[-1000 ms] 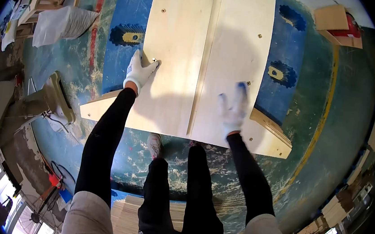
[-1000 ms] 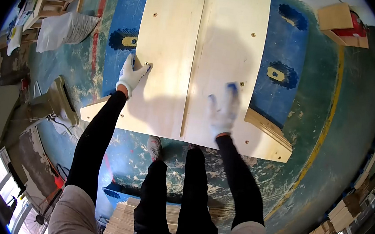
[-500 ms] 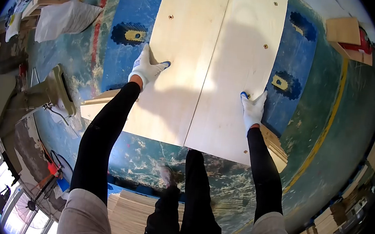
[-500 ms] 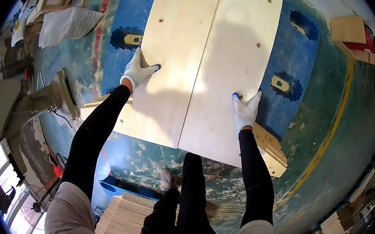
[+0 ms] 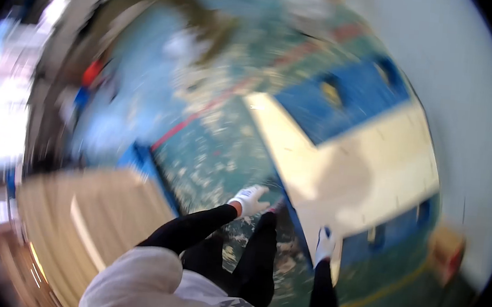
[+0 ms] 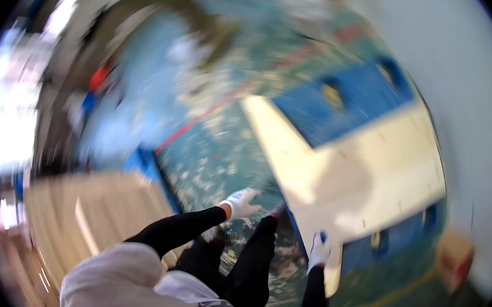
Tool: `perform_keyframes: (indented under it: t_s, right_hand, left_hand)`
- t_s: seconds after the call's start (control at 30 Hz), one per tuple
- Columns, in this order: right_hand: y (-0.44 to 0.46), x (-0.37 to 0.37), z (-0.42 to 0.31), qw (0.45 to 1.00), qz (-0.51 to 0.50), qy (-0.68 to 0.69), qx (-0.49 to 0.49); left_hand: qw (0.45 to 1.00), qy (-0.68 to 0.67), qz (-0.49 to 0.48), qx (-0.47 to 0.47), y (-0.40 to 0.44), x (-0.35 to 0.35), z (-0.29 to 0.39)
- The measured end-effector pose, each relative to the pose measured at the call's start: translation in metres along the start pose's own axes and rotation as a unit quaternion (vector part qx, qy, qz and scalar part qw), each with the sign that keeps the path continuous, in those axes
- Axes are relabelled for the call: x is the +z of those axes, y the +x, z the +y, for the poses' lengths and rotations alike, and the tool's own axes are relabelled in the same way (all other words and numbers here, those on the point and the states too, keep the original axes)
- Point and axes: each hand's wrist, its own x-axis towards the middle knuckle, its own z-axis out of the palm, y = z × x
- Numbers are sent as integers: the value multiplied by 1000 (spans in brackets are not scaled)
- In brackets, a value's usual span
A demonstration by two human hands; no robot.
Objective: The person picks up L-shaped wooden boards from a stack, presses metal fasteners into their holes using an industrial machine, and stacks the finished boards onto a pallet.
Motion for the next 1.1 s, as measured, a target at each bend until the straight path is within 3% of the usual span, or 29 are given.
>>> perform_keyframes:
  t_s: [0.07, 0.27, 0.37, 0.43, 0.47, 0.5, 0.57, 0.6, 0.67, 0.73, 0.8, 1.0, 1.03, 1.07, 1.1]
  right_hand:
    - [-24, 32, -13, 988, -113, 16, 104]
    - [-122, 176, -110, 949, -293, -117, 23]
    - [-182, 241, -145, 927, -328, -179, -24]
    - [-225, 283, -151, 905, -355, -229, -60]
    - [-242, 301, -147, 894, -367, -247, -77]
    - [-261, 322, -146, 878, -399, -253, -78]
    - [-329, 371, -147, 839, -444, -299, -101]
    - [-361, 393, -146, 818, -466, -315, -118]
    - [-411, 437, -130, 771, -527, -336, -123]
    - [-451, 476, -104, 722, -585, -353, -113]
    - [-495, 507, -80, 639, -654, -369, -168]
    - [-625, 530, -17, 654, -661, -343, 137]
    - [-636, 525, -12, 665, -672, -272, 178]
    - [-620, 518, 12, 713, -654, -207, 146]
    - [-610, 507, 4, 708, -661, -217, 117]
  left_hand:
    - [995, -56, 26, -84, -84, -20, -44]
    - [908, -169, 342, -173, -293, -63, -192]
    - [812, -99, 542, -194, -407, -102, -252]
    - [739, -80, 609, -277, -500, -122, -303]
    - [686, -99, 623, -364, -536, -114, -336]
    - [629, -47, 676, -381, -580, -101, -373]
    - [572, -145, 651, -478, -682, -84, -412]
    - [515, -147, 653, -536, -712, -55, -436]
    - [502, -174, 545, -649, -770, 1, -467]
    - [482, -291, 479, -673, -793, 64, -490]
    - [478, -291, 476, -679, -783, 75, -477]
    - [539, -300, 501, -607, -746, 59, -398]
    - [554, -325, 503, -578, -739, 52, -376]
    - [566, -298, 518, -568, -727, 59, -360]
    - [579, -267, 532, -558, -716, 63, -348]
